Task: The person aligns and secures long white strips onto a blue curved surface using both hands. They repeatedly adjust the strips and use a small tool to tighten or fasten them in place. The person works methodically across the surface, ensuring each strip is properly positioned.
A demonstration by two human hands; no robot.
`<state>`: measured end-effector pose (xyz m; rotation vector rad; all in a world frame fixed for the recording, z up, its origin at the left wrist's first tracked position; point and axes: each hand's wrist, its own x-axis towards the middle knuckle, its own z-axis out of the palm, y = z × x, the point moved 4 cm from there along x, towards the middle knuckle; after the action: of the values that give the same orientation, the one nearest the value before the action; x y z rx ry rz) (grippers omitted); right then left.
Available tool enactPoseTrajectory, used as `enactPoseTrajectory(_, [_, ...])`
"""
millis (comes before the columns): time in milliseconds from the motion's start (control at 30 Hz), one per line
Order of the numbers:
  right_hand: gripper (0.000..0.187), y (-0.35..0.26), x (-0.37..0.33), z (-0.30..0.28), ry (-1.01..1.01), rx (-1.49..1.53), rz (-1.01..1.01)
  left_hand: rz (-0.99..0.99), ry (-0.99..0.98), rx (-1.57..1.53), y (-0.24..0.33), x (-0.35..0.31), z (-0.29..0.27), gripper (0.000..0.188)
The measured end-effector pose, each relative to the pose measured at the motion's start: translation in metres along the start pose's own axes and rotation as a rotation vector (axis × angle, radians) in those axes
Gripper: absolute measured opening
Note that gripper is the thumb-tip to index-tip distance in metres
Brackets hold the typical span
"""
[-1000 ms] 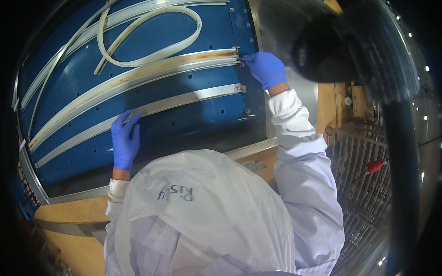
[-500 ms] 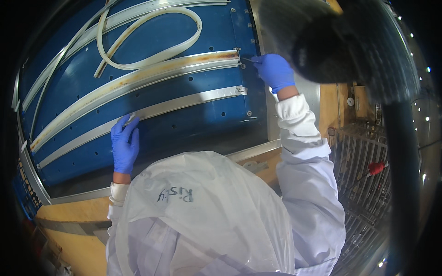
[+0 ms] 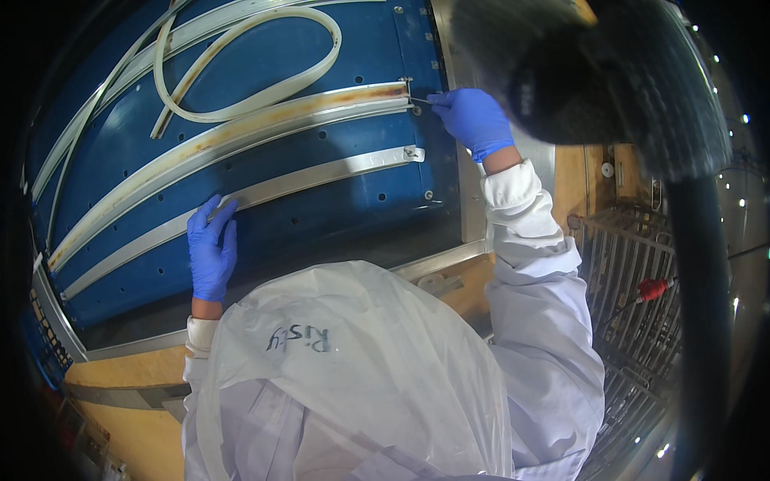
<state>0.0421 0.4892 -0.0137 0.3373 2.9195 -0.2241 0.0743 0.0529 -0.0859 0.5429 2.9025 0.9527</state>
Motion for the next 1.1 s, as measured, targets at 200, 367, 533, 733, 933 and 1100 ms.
enactPoseTrajectory(200, [0.024, -0.002, 0.002, 0.011, 0.050, -0.090, -0.043, 0.004, -0.010, 0.003, -0.001, -0.001, 0.000, 0.031])
enactPoseTrajectory(367, [0.024, -0.008, 0.011, 0.016, 0.088, -0.246, -0.088, 0.033, -0.018, 0.005, 0.007, 0.003, 0.001, 0.031])
enactPoseTrajectory(533, [0.024, 0.019, 0.000, 0.007, -0.006, 0.166, 0.089, 0.038, -0.028, 0.001, 0.013, 0.004, -0.004, 0.031])
enactPoseTrajectory(733, [0.023, 0.012, -0.006, 0.006, 0.025, 0.027, 0.080, 0.009, -0.005, 0.021, 0.000, -0.008, -0.006, 0.031])
enactPoseTrajectory(933, [0.023, 0.009, -0.002, 0.010, 0.026, -0.061, 0.054, 0.032, -0.006, 0.017, 0.005, -0.006, -0.003, 0.032])
enactPoseTrajectory(1100, [0.022, -0.001, 0.000, 0.009, 0.031, -0.104, 0.045, 0.023, 0.004, 0.009, 0.002, -0.007, -0.002, 0.032])
